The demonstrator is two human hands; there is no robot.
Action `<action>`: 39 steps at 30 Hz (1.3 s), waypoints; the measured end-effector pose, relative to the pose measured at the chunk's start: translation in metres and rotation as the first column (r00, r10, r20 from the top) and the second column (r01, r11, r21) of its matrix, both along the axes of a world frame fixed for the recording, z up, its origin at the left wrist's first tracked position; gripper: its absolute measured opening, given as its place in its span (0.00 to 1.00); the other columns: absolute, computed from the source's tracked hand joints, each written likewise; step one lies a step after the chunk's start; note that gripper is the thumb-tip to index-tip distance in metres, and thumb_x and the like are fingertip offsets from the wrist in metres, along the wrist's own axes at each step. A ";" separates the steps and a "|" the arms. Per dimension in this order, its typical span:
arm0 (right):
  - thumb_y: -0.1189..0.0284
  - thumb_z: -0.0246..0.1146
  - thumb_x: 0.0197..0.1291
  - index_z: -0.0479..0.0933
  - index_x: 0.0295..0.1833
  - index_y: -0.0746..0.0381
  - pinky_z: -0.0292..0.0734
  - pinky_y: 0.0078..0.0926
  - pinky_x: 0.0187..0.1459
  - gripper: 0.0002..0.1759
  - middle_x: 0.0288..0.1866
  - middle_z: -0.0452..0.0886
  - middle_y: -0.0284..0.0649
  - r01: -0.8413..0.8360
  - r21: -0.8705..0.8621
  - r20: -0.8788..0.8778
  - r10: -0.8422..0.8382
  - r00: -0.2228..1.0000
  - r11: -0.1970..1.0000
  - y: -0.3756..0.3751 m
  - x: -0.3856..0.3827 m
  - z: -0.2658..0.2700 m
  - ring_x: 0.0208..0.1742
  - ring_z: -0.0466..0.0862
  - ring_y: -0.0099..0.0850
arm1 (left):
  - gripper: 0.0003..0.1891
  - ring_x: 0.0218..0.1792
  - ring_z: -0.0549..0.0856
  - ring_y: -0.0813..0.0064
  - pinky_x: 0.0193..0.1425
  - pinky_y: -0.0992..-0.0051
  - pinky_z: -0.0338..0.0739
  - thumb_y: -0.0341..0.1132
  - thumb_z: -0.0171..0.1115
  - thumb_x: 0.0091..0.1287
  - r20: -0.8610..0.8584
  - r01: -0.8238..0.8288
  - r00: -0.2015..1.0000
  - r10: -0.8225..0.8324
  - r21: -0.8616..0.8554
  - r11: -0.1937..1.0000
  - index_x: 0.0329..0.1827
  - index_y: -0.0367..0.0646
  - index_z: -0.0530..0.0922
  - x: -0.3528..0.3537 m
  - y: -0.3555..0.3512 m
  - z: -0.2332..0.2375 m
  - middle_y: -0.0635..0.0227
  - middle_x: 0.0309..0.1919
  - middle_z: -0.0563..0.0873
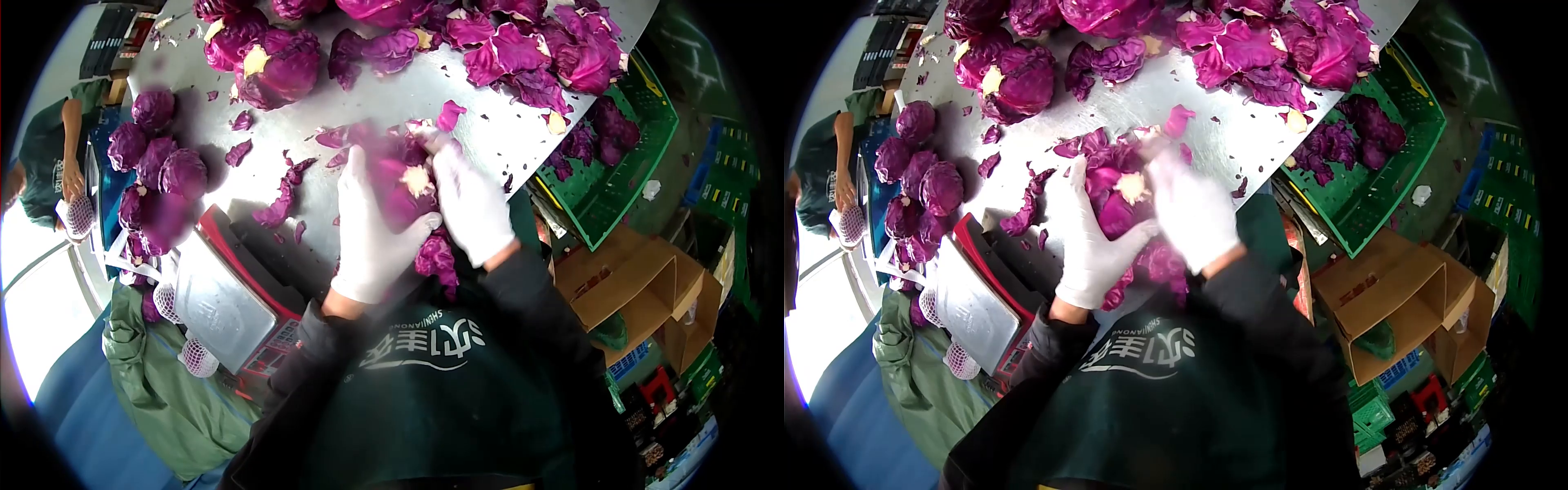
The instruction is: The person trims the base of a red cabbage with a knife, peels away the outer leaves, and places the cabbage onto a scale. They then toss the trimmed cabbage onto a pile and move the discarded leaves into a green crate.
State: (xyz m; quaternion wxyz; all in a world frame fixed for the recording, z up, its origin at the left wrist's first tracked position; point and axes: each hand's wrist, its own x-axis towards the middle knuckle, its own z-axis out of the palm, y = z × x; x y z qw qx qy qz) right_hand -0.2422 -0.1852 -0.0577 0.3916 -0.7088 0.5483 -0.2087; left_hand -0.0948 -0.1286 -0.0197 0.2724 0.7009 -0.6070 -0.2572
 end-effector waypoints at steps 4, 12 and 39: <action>0.54 0.46 0.78 0.80 0.60 0.65 0.79 0.40 0.35 0.27 0.39 0.86 0.48 0.114 0.261 0.142 -0.155 0.978 0.959 -0.033 -0.013 -0.030 0.34 0.85 0.44 | 0.61 0.73 0.64 0.53 0.78 0.57 0.59 0.30 0.81 0.46 -0.407 -0.120 0.905 0.127 0.042 0.992 0.80 0.33 0.47 0.010 0.022 -0.002 0.47 0.71 0.62; 0.56 0.69 0.63 0.61 0.79 0.56 0.78 0.30 0.56 0.42 0.55 0.83 0.42 -0.125 -0.004 0.271 0.121 0.955 0.992 -0.024 -0.009 0.044 0.53 0.82 0.33 | 0.61 0.78 0.62 0.58 0.82 0.62 0.54 0.27 0.81 0.46 -0.225 0.064 0.974 -0.038 0.108 0.992 0.82 0.40 0.50 0.039 0.035 0.010 0.53 0.78 0.61; 0.58 0.69 0.60 0.80 0.48 0.66 0.77 0.38 0.47 0.22 0.39 0.81 0.48 0.024 -0.394 0.044 -0.007 0.999 0.919 -0.065 -0.004 -0.005 0.44 0.81 0.42 | 0.25 0.55 0.80 0.81 0.60 0.79 0.74 0.36 0.65 0.71 -0.792 -0.339 0.271 0.547 0.453 0.825 0.69 0.40 0.72 0.056 0.036 0.008 0.70 0.57 0.82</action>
